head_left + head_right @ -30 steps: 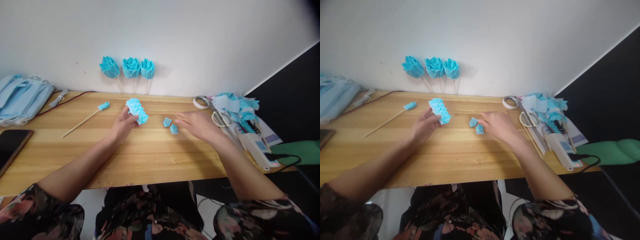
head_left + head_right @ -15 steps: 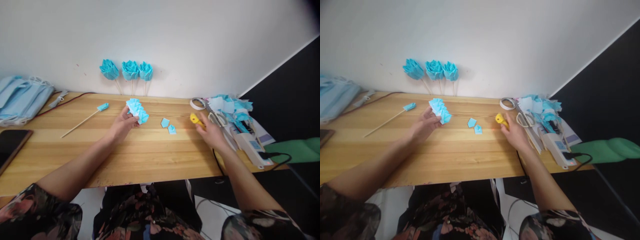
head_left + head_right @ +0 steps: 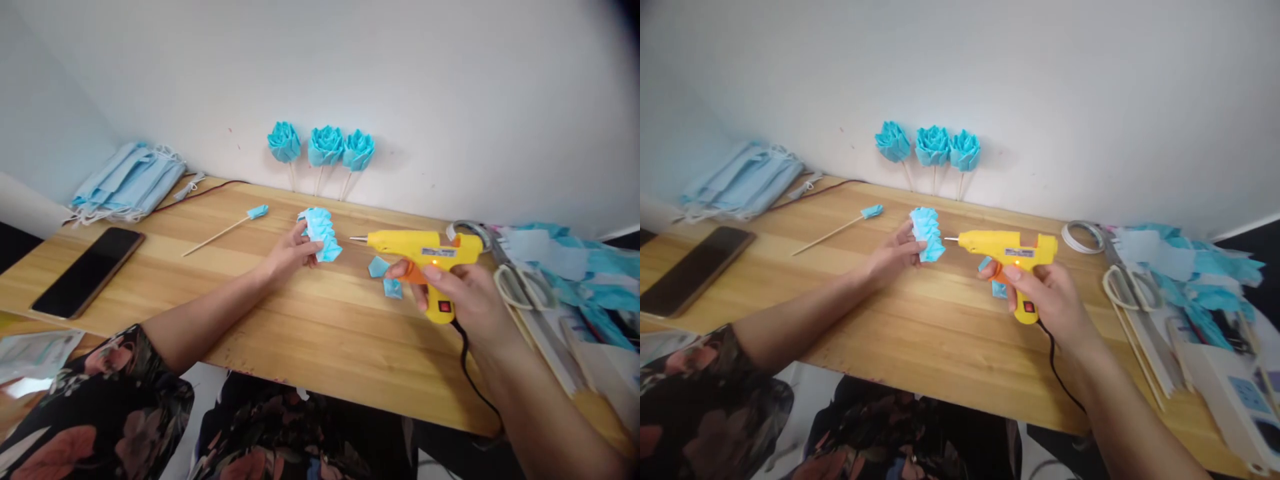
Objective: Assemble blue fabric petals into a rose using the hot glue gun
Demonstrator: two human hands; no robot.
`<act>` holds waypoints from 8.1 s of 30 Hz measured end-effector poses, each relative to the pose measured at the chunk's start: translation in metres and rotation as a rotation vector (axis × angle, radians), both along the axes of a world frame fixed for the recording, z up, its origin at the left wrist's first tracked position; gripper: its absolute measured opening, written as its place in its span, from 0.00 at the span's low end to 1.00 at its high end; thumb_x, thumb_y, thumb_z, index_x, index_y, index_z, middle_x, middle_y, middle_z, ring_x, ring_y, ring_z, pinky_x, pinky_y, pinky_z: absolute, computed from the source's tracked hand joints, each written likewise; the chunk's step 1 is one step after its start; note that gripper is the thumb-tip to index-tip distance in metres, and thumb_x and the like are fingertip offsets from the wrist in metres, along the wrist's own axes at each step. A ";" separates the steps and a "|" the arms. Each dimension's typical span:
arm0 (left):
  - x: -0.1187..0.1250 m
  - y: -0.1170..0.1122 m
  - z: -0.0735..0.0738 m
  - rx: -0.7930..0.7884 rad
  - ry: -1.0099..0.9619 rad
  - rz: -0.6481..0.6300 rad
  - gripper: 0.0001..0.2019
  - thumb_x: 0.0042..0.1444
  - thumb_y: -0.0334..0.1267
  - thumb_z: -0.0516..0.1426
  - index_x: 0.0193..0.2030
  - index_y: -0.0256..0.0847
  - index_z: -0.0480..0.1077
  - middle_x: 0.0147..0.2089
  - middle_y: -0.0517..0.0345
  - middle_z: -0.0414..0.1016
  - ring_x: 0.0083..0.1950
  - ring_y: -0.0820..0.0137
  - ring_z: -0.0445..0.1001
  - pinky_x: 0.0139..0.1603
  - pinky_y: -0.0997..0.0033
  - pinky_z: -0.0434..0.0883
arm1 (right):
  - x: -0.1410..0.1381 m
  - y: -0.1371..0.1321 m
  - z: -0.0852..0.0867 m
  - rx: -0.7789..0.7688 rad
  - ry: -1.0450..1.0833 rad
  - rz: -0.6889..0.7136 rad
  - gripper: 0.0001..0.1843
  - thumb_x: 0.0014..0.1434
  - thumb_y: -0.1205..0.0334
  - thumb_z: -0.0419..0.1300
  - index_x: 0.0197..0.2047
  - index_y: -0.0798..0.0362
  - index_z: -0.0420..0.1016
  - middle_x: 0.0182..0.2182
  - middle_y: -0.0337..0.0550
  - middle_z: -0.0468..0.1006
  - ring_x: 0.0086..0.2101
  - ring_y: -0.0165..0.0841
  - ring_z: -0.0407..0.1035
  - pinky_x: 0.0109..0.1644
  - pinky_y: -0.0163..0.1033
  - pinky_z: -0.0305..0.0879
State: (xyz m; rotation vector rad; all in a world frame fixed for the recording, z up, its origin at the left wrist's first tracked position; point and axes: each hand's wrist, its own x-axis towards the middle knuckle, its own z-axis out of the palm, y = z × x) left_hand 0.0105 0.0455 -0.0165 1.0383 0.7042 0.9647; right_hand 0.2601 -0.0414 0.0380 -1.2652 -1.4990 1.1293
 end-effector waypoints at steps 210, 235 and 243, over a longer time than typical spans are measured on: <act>0.005 -0.003 -0.008 -0.122 -0.139 -0.034 0.11 0.45 0.37 0.69 0.33 0.35 0.75 0.31 0.59 0.75 0.32 0.75 0.72 0.41 0.69 0.69 | -0.011 0.003 -0.042 -0.042 0.001 0.016 0.13 0.60 0.51 0.62 0.44 0.49 0.78 0.34 0.42 0.80 0.22 0.28 0.67 0.21 0.34 0.66; 0.002 0.001 -0.011 -0.215 -0.176 0.003 0.07 0.51 0.32 0.65 0.36 0.34 0.75 0.37 0.54 0.78 0.37 0.73 0.75 0.45 0.68 0.71 | -0.005 0.004 -0.044 -0.034 0.014 0.007 0.12 0.60 0.50 0.63 0.39 0.50 0.78 0.35 0.43 0.80 0.22 0.28 0.67 0.20 0.35 0.63; 0.003 0.001 -0.011 -0.233 -0.191 -0.001 0.07 0.49 0.32 0.66 0.35 0.35 0.75 0.37 0.54 0.79 0.36 0.73 0.75 0.43 0.69 0.71 | -0.006 0.004 -0.045 -0.037 0.008 0.010 0.13 0.60 0.49 0.62 0.39 0.50 0.78 0.35 0.43 0.81 0.22 0.28 0.68 0.20 0.35 0.64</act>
